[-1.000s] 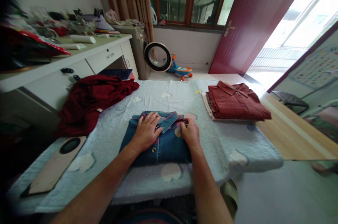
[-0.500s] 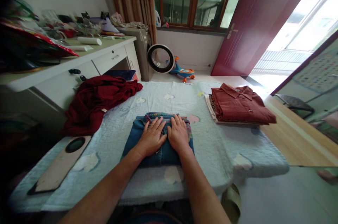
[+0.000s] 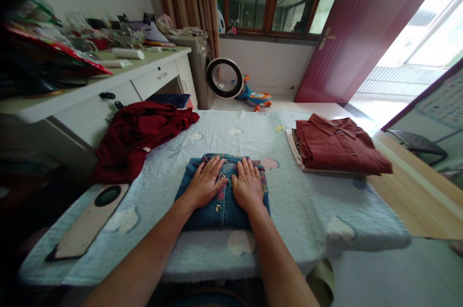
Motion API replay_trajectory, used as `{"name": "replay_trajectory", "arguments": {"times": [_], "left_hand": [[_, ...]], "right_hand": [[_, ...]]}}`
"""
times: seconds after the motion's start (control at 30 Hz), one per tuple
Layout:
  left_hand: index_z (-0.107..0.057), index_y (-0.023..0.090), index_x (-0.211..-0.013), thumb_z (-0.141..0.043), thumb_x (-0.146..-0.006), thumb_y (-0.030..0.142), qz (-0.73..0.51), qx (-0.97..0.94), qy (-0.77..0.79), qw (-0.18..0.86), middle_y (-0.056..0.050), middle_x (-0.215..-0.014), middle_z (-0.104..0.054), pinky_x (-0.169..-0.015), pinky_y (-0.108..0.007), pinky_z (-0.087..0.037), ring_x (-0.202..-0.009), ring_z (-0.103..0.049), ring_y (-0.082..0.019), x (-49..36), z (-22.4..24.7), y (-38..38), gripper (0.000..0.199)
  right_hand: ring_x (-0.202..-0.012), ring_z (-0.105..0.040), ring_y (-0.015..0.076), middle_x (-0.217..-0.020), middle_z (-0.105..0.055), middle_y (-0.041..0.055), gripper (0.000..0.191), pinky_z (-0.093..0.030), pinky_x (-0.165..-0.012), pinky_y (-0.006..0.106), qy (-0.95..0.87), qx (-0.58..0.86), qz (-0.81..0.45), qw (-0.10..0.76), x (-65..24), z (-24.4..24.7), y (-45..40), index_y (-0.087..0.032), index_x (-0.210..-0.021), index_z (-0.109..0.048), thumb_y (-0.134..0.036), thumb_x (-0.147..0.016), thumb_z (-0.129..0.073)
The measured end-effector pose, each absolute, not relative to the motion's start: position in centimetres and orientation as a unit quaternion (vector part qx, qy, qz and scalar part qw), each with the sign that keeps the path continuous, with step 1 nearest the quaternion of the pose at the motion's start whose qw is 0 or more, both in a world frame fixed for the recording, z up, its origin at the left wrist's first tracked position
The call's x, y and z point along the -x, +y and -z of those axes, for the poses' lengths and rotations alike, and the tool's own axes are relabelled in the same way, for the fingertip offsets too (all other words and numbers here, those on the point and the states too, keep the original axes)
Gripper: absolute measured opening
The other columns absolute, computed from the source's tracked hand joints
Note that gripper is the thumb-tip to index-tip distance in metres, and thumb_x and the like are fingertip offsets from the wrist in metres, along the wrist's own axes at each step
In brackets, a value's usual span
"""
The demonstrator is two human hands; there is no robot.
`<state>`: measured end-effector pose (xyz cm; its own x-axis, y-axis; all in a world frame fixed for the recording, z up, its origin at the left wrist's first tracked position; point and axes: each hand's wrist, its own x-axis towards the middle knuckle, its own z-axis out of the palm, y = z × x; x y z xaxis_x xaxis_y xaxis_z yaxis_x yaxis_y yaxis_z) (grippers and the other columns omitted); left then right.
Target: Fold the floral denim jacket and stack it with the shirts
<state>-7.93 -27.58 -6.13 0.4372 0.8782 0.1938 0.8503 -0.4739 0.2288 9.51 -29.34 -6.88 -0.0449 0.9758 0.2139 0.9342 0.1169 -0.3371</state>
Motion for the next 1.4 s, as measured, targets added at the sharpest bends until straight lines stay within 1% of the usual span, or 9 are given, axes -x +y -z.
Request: {"name": "replay_trajectory", "arguments": {"times": [0.27,0.53,0.7,0.87,0.97,1.1,1.23,1.3,1.4], "left_hand": [[-0.026,0.024,-0.152,-0.034,-0.098,0.054,-0.136,-0.86,0.49,0.039,-0.009,-0.159,-0.028,-0.118,-0.046,-0.022,-0.147,-0.022,-0.022,9.8,6.9,-25.8,0.063],[-0.013,0.014,-0.154,-0.038,-0.097,0.051,-0.188,-0.812,0.549,0.053,-0.022,-0.157,-0.024,-0.112,-0.047,-0.031,-0.145,-0.028,-0.027,12.0,8.1,-24.4,0.072],[-0.021,0.011,-0.151,-0.038,-0.098,0.04,-0.192,-0.77,0.607,0.038,-0.021,-0.152,-0.037,-0.11,-0.046,-0.035,-0.141,-0.036,-0.027,12.4,7.7,-24.7,0.063],[-0.033,0.008,-0.144,-0.044,-0.092,0.023,-0.183,-0.752,0.633,-0.013,-0.02,-0.143,-0.05,-0.11,-0.049,-0.035,-0.133,-0.047,-0.028,12.6,6.3,-27.4,0.056],[-0.044,0.009,-0.138,-0.046,-0.089,0.02,-0.177,-0.773,0.609,-0.03,-0.019,-0.143,-0.05,-0.112,-0.047,-0.035,-0.135,-0.044,-0.029,12.2,6.0,-29.3,0.05],[-0.051,0.01,-0.132,-0.044,-0.09,0.02,-0.153,-0.799,0.582,-0.018,-0.018,-0.14,-0.053,-0.111,-0.044,-0.036,-0.133,-0.047,-0.028,11.2,6.3,-30.3,0.043],[-0.042,0.002,-0.14,-0.045,-0.091,0.023,-0.13,-0.783,0.608,-0.016,-0.022,-0.136,-0.056,-0.108,-0.042,-0.039,-0.129,-0.051,-0.03,10.5,6.3,-30.1,0.053],[-0.033,0.0,-0.145,-0.047,-0.092,0.03,-0.12,-0.78,0.614,-0.013,-0.024,-0.137,-0.054,-0.108,-0.042,-0.039,-0.129,-0.05,-0.031,10.3,6.3,-30.0,0.062],[-0.029,0.003,-0.148,-0.049,-0.092,0.048,-0.102,-0.78,0.617,-0.001,-0.026,-0.143,-0.046,-0.11,-0.046,-0.035,-0.136,-0.041,-0.035,10.2,6.4,-30.2,0.074]], "right_hand": [[-0.146,-0.023,0.0247,-0.155,-0.034,0.0106,0.053,-0.016,-0.117,0.046,-0.716,0.666,-0.058,0.201,-9.4,6.7,-29.4,-0.016,-0.144,-0.045,-0.036,-0.095,-0.041],[-0.145,-0.025,0.0245,-0.155,-0.036,0.0094,0.052,-0.017,-0.117,0.045,-0.713,0.666,-0.052,0.212,-9.4,6.9,-29.5,-0.019,-0.143,-0.047,-0.036,-0.095,-0.041],[-0.144,-0.028,0.0255,-0.153,-0.038,0.0117,0.052,-0.02,-0.117,0.045,-0.709,0.665,-0.052,0.232,-9.6,6.9,-29.5,-0.015,-0.142,-0.046,-0.035,-0.094,-0.043],[-0.136,-0.039,0.0252,-0.145,-0.048,0.0155,0.051,-0.03,-0.113,0.045,-0.687,0.641,-0.028,0.342,-9.9,6.5,-30.2,-0.012,-0.137,-0.049,-0.027,-0.089,-0.048],[-0.13,-0.046,0.0232,-0.137,-0.055,0.0131,0.043,-0.034,-0.112,0.042,-0.698,0.604,-0.036,0.382,-9.4,6.1,-31.3,-0.015,-0.131,-0.055,-0.024,-0.089,-0.046],[-0.132,-0.046,0.0226,-0.142,-0.053,0.0117,0.044,-0.033,-0.112,0.04,-0.741,0.587,-0.085,0.314,-8.2,5.9,-32.6,-0.016,-0.134,-0.055,-0.03,-0.094,-0.043],[-0.14,-0.036,0.0228,-0.152,-0.041,0.0114,0.051,-0.028,-0.115,0.041,-0.758,0.605,-0.102,0.221,-8.0,5.9,-32.9,-0.014,-0.143,-0.045,-0.035,-0.098,-0.038],[-0.143,-0.032,0.0228,-0.154,-0.037,0.0116,0.054,-0.026,-0.116,0.04,-0.758,0.616,-0.1,0.191,-8.2,5.8,-32.8,-0.012,-0.146,-0.042,-0.037,-0.098,-0.037],[-0.144,-0.029,0.0226,-0.155,-0.034,0.0102,0.057,-0.022,-0.117,0.04,-0.753,0.632,-0.089,0.16,-8.5,5.7,-32.8,-0.012,-0.148,-0.039,-0.043,-0.099,-0.034]]}}
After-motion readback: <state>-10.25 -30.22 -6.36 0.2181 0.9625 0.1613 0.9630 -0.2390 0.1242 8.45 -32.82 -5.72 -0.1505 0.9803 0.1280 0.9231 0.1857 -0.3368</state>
